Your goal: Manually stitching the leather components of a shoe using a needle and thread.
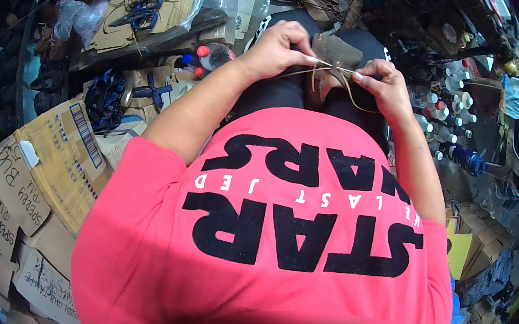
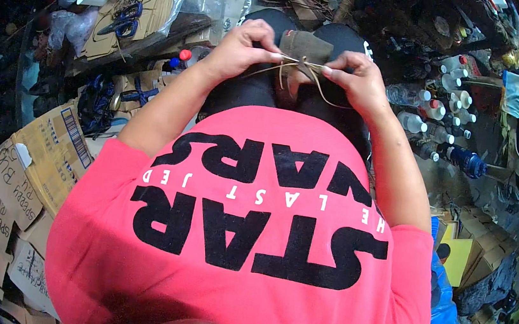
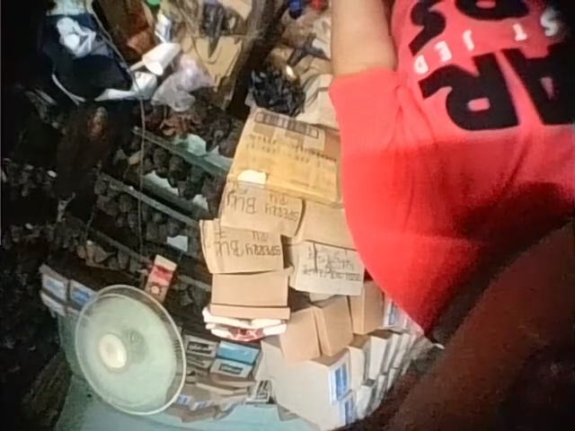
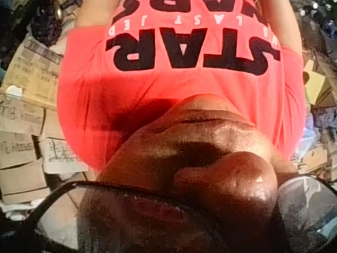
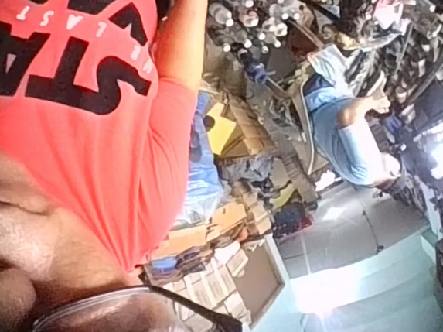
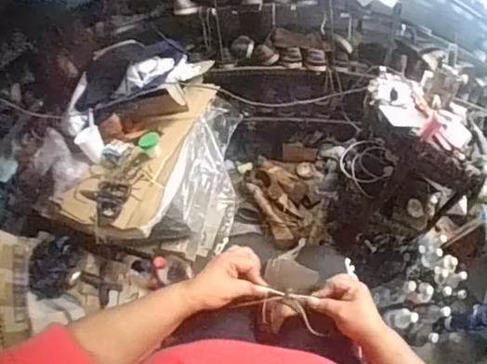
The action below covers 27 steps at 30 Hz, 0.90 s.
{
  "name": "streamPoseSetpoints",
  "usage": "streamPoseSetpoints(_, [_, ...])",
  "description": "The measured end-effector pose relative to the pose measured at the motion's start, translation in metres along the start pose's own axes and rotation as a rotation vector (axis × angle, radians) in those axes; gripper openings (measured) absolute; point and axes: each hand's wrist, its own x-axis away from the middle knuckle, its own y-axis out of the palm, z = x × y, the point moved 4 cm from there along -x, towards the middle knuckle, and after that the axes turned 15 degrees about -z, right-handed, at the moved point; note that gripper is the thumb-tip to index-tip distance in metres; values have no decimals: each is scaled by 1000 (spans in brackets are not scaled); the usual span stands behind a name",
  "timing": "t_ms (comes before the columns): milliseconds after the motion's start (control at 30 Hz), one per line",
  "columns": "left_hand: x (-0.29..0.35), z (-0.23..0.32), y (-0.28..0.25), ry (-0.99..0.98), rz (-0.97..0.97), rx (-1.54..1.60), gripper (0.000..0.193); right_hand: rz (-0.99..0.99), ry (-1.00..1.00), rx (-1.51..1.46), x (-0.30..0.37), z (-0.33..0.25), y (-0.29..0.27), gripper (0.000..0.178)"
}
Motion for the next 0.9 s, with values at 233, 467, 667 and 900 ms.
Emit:
streamPoseSetpoints(233, [2,38,10,-44,-205,-635,6,-204,-114,373,1,-39,6,11])
streamPoseSetpoints(467, [-9,47,12,110,-266,-935,8,-305,-116,957,-15,-56,20,8])
streamPoseSetpoints(667, [6,33,7,38,-351,-750,4,-272,-257,917,-7,-49,19,7])
streamPoseSetpoints(900, [55,-3,-40,-73,-216,-680,12,-128,-129,1075,27,-13,-29,16])
